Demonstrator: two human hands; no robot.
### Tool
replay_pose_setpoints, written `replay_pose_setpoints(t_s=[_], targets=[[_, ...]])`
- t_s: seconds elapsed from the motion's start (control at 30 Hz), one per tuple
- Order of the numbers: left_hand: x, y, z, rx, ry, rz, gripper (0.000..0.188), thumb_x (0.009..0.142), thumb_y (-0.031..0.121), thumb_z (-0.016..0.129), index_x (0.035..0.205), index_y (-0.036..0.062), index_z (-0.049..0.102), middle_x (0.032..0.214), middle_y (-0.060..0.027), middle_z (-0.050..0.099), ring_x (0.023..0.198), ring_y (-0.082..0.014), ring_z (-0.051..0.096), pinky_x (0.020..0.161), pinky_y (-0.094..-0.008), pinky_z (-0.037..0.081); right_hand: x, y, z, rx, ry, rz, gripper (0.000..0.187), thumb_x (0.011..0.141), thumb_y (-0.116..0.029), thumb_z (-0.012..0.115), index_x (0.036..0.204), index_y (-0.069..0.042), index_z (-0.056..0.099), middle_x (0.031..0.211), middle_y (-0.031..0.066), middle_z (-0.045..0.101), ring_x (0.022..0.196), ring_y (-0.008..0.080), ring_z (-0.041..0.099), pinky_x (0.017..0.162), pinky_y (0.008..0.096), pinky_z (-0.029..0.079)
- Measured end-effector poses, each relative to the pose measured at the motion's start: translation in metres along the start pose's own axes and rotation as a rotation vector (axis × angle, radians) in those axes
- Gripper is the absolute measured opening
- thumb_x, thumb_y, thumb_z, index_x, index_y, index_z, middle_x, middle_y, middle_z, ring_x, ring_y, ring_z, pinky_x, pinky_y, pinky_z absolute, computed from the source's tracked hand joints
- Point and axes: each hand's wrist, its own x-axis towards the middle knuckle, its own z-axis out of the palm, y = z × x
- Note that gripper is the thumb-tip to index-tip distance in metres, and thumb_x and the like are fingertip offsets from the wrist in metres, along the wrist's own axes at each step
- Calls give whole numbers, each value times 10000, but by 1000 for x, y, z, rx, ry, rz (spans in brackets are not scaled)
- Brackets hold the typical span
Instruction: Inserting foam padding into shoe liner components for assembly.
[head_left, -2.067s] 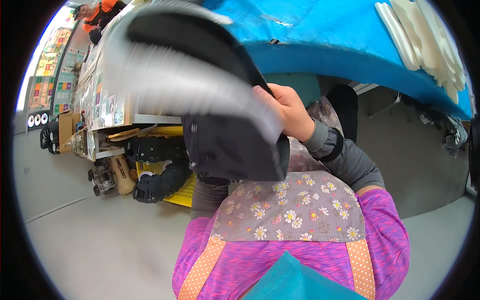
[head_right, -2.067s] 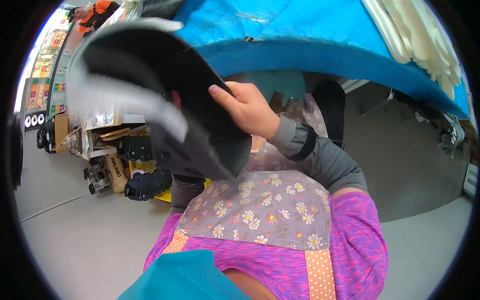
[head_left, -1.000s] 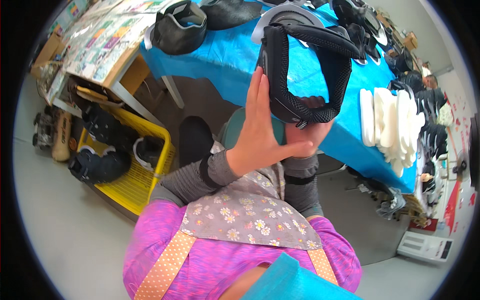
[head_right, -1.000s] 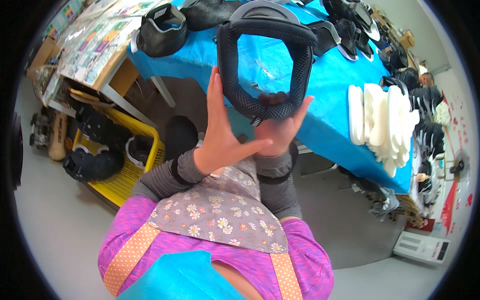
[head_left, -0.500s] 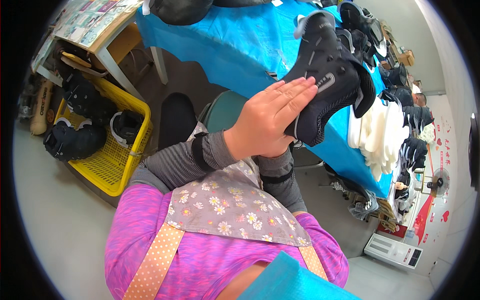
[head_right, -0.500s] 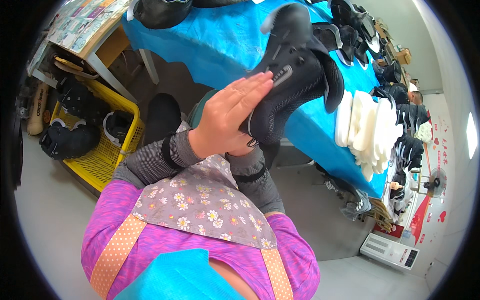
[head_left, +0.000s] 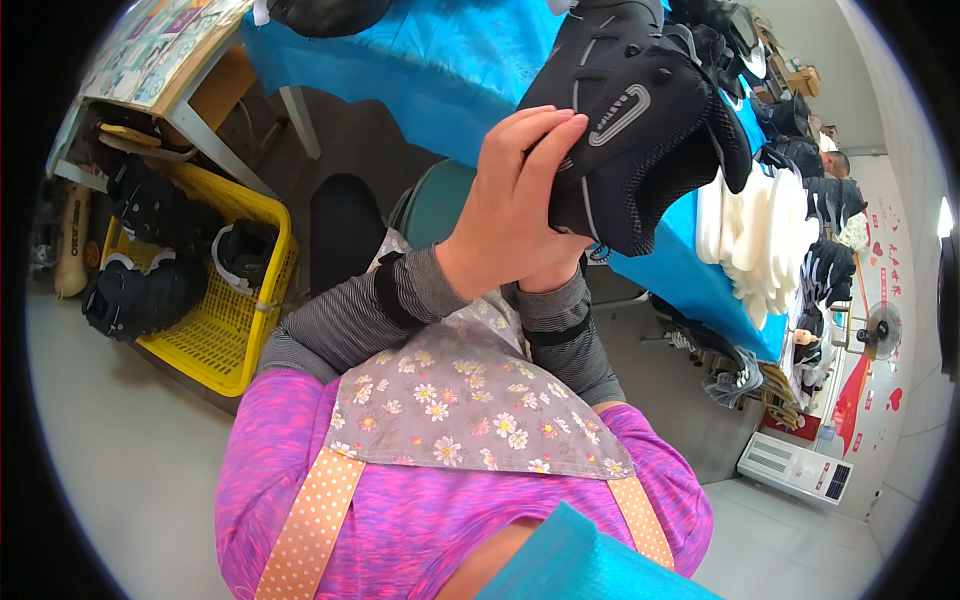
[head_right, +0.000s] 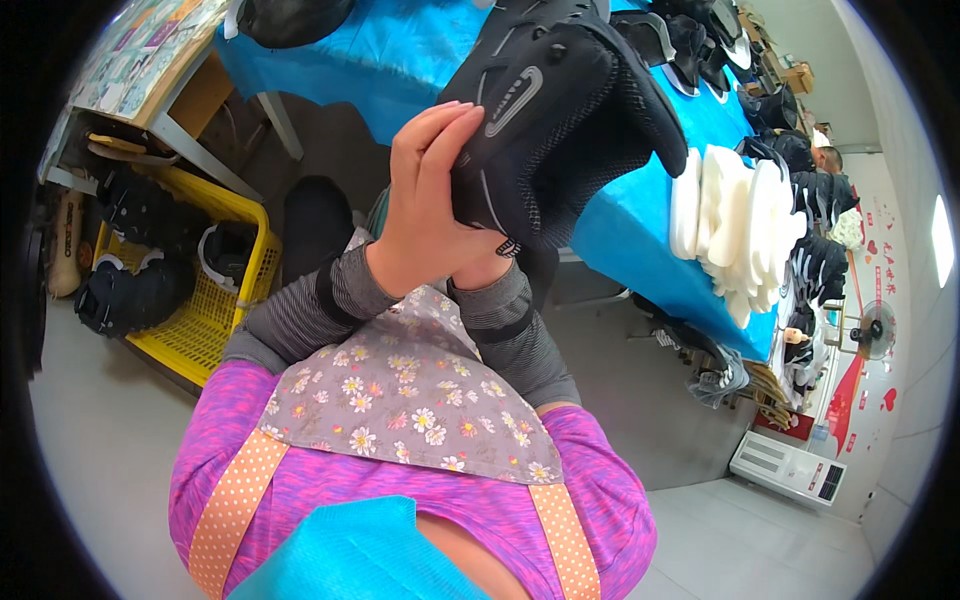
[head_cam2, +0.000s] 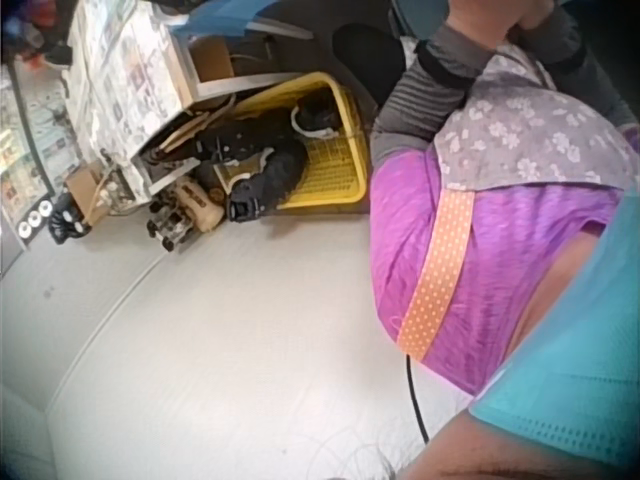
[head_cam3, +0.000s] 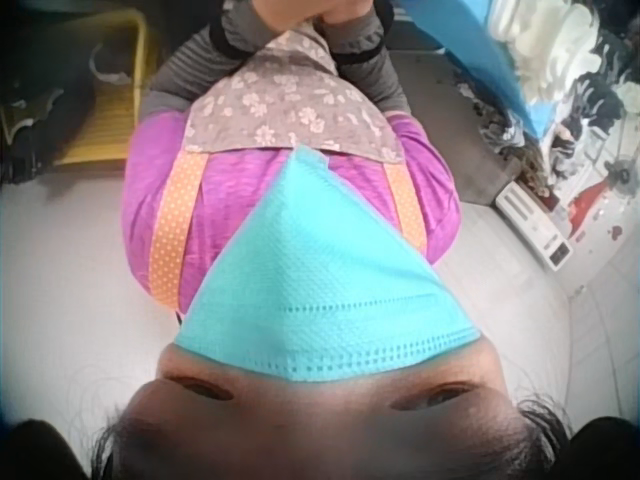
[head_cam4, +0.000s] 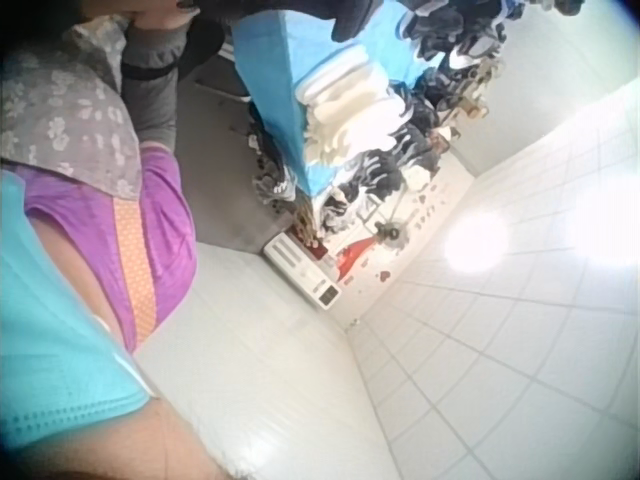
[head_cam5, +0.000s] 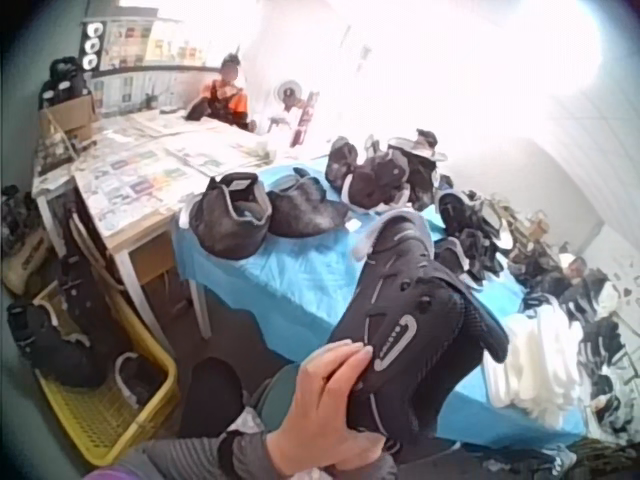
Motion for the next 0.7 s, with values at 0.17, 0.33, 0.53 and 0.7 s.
replay_pose_setpoints(t_s=[0.17, 0.33, 0.53, 0.7], targets=[[3, -3, -6, 124, -118, 127, 1051, 505, 192, 884, 1423, 28, 399, 1335, -200, 497, 1256, -396, 484, 1049, -484, 404, -6, 0, 0, -74, 23, -26, 576, 1032, -539, 321, 1241, -36, 508, 1107, 65, 617, 1065, 229, 584, 1006, 401, 434], [3, -7, -1, -253, -41, -409, 1084, 541, 286, 938, 1399, -38, 360, 1192, -188, 579, 1110, -332, 589, 967, -424, 477, -17, 0, -1, -131, 27, -30, 585, 1035, -532, 319, 1270, -26, 494, 1146, 70, 615, 1096, 230, 581, 1032, 403, 428], [11, -13, -8, -796, -37, -761, 616, 704, 190, 882, 1184, 5, 543, 1073, -63, 646, 973, -122, 615, 809, -273, 532, -7, 14, -15, -170, -72, -305, 483, 1038, -403, 442, 1318, -10, 474, 1269, 103, 588, 1134, 192, 579, 977, 337, 460], [15, -13, -19, -711, -126, -771, 334, 772, 95, 804, 1053, -5, 656, 1017, -56, 694, 905, -122, 646, 787, -261, 525, -10, 18, -22, -217, -88, -246, 489, 1029, -408, 467, 1273, 13, 518, 1246, 101, 601, 1124, 181, 580, 953, 343, 464]])
